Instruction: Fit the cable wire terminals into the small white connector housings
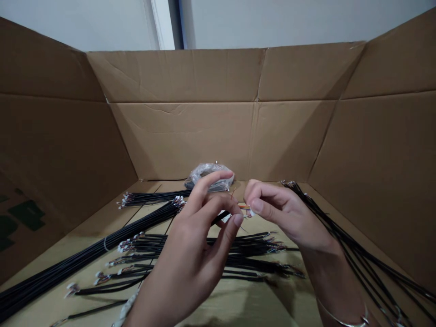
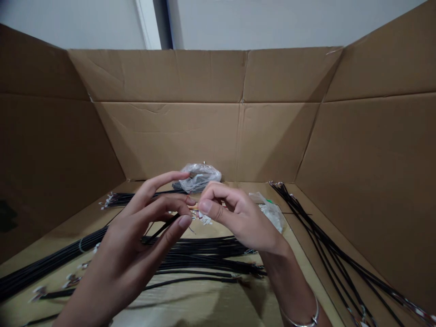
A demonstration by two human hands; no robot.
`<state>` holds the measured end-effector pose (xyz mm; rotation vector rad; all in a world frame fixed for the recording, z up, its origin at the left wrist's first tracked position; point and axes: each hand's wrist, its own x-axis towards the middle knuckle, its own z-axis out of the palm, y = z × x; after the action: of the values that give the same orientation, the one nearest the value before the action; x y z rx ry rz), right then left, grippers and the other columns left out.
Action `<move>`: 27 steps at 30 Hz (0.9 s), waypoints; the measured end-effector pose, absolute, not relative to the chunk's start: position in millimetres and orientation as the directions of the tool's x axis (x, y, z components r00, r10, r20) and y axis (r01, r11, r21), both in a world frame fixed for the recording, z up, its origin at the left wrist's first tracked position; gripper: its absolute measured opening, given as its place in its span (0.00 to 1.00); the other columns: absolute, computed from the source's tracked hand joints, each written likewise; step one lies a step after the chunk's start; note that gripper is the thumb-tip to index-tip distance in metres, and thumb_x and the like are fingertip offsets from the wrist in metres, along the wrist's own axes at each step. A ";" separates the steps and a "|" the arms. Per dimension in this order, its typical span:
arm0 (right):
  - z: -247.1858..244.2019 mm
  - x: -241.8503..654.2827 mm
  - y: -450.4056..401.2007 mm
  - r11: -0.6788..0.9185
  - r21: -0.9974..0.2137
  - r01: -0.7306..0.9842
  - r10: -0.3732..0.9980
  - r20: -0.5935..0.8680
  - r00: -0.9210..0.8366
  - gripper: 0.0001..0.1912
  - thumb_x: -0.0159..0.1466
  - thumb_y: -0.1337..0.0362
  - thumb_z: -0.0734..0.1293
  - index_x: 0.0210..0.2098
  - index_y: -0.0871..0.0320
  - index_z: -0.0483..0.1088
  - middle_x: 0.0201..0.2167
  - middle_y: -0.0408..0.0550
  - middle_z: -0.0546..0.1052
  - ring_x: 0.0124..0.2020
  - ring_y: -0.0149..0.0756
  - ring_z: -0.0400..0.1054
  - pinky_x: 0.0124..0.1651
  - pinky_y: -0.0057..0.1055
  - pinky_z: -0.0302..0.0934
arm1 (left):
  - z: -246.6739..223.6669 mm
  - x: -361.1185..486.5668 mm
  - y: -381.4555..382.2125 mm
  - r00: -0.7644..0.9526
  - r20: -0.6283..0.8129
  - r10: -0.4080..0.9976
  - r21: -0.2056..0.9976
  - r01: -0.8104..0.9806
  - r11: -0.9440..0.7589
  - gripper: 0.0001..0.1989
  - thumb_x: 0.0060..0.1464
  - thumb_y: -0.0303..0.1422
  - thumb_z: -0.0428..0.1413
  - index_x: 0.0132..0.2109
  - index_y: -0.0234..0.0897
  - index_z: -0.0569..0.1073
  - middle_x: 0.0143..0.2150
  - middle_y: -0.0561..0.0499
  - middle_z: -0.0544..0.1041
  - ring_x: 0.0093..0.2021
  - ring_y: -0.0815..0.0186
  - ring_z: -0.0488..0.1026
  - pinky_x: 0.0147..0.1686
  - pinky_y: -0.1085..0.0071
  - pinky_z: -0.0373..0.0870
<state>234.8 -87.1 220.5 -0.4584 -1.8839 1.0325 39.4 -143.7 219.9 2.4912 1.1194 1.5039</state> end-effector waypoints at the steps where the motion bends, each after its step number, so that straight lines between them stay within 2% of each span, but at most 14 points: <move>1: 220.6 234.4 -87.4 0.599 -0.794 -0.103 0.650 0.557 -0.516 0.16 0.73 0.55 0.67 0.29 0.54 0.70 0.29 0.42 0.68 0.32 0.35 0.60 0.36 0.34 0.54 | 220.5 39.4 -144.2 0.277 0.764 0.582 0.361 0.564 -0.742 0.05 0.69 0.28 0.55 0.42 0.42 0.74 0.60 0.46 0.76 0.67 0.60 0.70 0.57 0.68 0.77; 8: 221.7 232.1 -91.7 0.667 -0.737 -0.108 0.604 0.620 -0.501 0.16 0.73 0.57 0.68 0.29 0.54 0.71 0.30 0.43 0.69 0.32 0.35 0.61 0.38 0.35 0.58 | 224.9 37.9 -147.7 0.277 0.771 0.574 0.351 0.567 -0.745 0.07 0.68 0.28 0.55 0.40 0.42 0.74 0.51 0.46 0.80 0.67 0.59 0.70 0.57 0.67 0.77; 13: 223.4 231.8 -93.9 0.704 -0.704 -0.097 0.579 0.647 -0.496 0.15 0.73 0.60 0.67 0.30 0.54 0.71 0.30 0.43 0.69 0.33 0.35 0.62 0.39 0.35 0.58 | 225.5 37.4 -150.5 0.260 0.764 0.590 0.375 0.566 -0.734 0.07 0.69 0.28 0.54 0.40 0.43 0.74 0.51 0.48 0.79 0.67 0.64 0.69 0.56 0.73 0.76; 17: 224.4 231.9 -96.1 0.737 -0.672 -0.067 0.566 0.669 -0.483 0.14 0.74 0.61 0.67 0.30 0.53 0.72 0.30 0.43 0.70 0.33 0.36 0.63 0.40 0.35 0.58 | 225.1 37.9 -151.7 0.240 0.766 0.597 0.388 0.568 -0.726 0.07 0.68 0.29 0.55 0.40 0.43 0.74 0.53 0.48 0.78 0.66 0.64 0.71 0.48 0.76 0.79; 21: 224.9 231.7 -98.8 0.752 -0.657 -0.049 0.562 0.679 -0.473 0.13 0.73 0.61 0.67 0.31 0.53 0.72 0.30 0.44 0.71 0.33 0.36 0.64 0.40 0.35 0.59 | 224.7 38.3 -151.8 0.240 0.774 0.586 0.376 0.570 -0.730 0.07 0.68 0.27 0.55 0.40 0.43 0.75 0.51 0.46 0.79 0.67 0.61 0.70 0.51 0.72 0.80; 27: 224.4 231.6 -100.3 0.766 -0.643 -0.024 0.560 0.685 -0.466 0.12 0.73 0.62 0.67 0.31 0.53 0.72 0.31 0.43 0.71 0.34 0.36 0.64 0.41 0.36 0.59 | 223.8 38.4 -151.3 0.234 0.775 0.587 0.377 0.575 -0.727 0.07 0.68 0.28 0.55 0.41 0.43 0.75 0.53 0.48 0.79 0.66 0.64 0.70 0.53 0.74 0.78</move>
<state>231.6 -100.3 224.4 -0.4062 -1.9501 0.7262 38.4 -151.3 223.8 2.4581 1.1570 1.5533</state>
